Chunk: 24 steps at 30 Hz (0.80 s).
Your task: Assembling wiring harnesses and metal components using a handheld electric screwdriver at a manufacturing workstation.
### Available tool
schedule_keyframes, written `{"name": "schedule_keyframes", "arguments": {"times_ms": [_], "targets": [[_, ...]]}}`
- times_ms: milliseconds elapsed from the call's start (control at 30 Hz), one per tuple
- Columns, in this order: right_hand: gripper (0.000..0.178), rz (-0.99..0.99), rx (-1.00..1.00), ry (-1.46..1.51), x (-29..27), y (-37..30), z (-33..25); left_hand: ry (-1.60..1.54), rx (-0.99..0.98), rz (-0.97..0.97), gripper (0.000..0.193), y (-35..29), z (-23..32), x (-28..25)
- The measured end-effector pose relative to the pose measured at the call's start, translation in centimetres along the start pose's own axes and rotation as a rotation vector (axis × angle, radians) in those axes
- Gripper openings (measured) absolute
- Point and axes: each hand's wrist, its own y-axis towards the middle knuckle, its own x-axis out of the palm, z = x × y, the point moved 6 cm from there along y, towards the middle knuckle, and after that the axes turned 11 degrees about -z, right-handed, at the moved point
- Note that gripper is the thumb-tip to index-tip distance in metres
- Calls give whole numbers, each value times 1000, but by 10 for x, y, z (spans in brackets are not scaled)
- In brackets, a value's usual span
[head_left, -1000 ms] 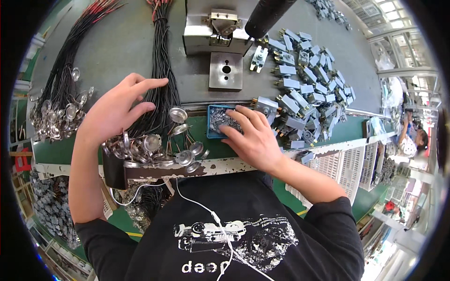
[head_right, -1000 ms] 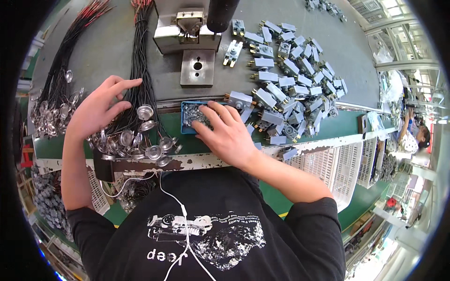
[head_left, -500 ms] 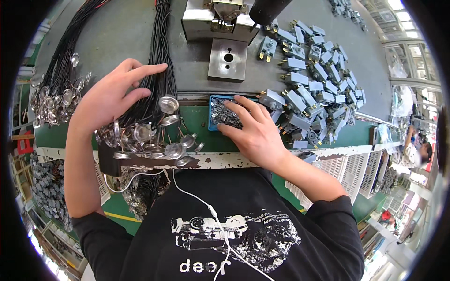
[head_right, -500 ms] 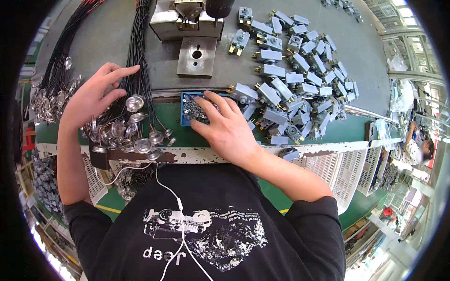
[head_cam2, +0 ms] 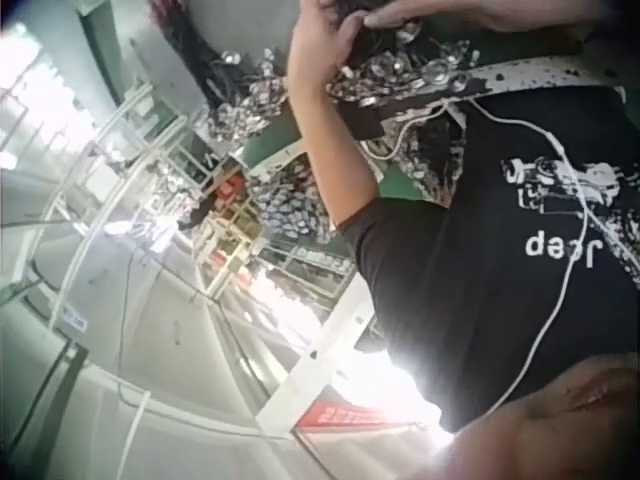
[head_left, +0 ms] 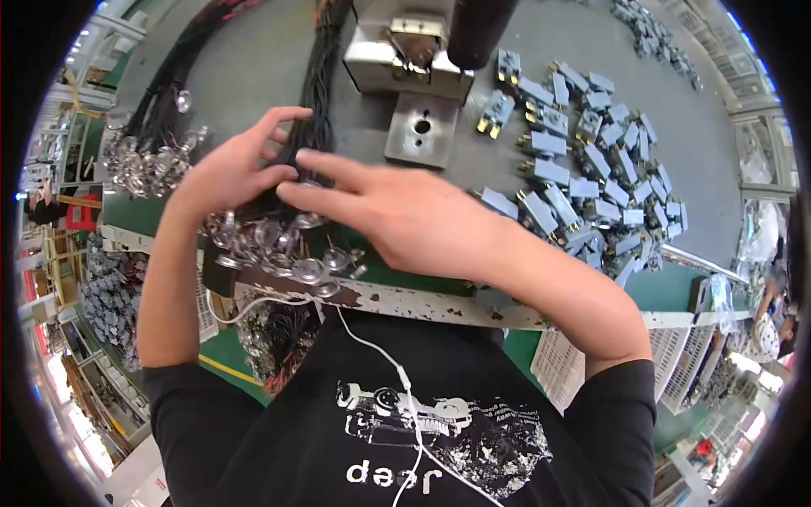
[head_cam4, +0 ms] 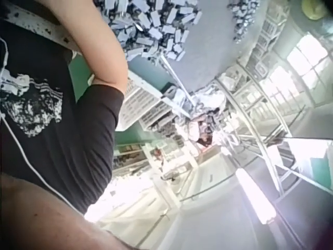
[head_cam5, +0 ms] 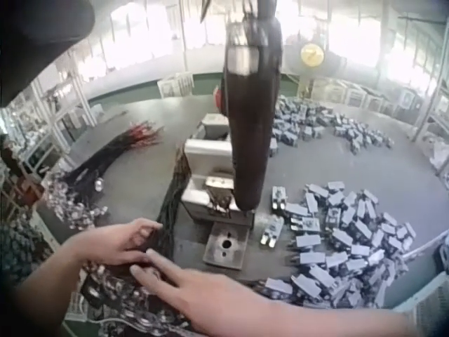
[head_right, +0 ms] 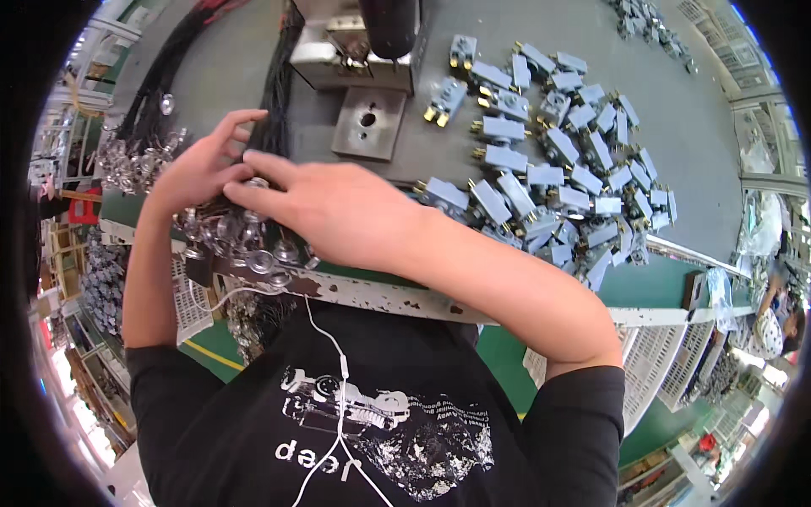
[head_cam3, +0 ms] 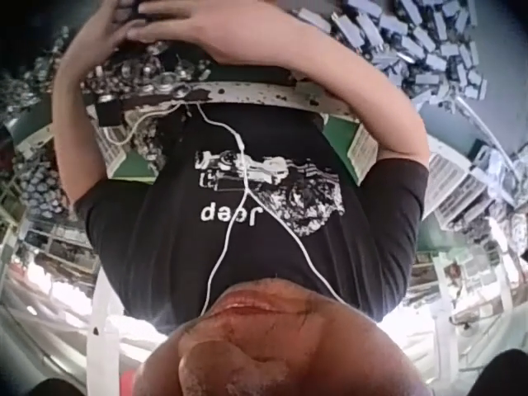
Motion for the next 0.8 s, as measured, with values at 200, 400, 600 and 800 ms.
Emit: {"name": "schedule_keyframes", "arguments": {"times_ms": [200, 400, 600, 800], "targets": [[49, -122, -21, 197, 17, 24, 11, 161, -96, -33, 81, -5, -3, 0], [30, -81, 63, 404, -9, 5, 21, 115, -31, -105, 84, -4, -3, -4], [24, -135, 366, 445, 0, 16, 18, 116, 93, -121, 80, -1, -6, -3], [37, 6, 447, 1024, 23, 13, 53, 259, 26, -153, 60, -3, 1, -1]]}}
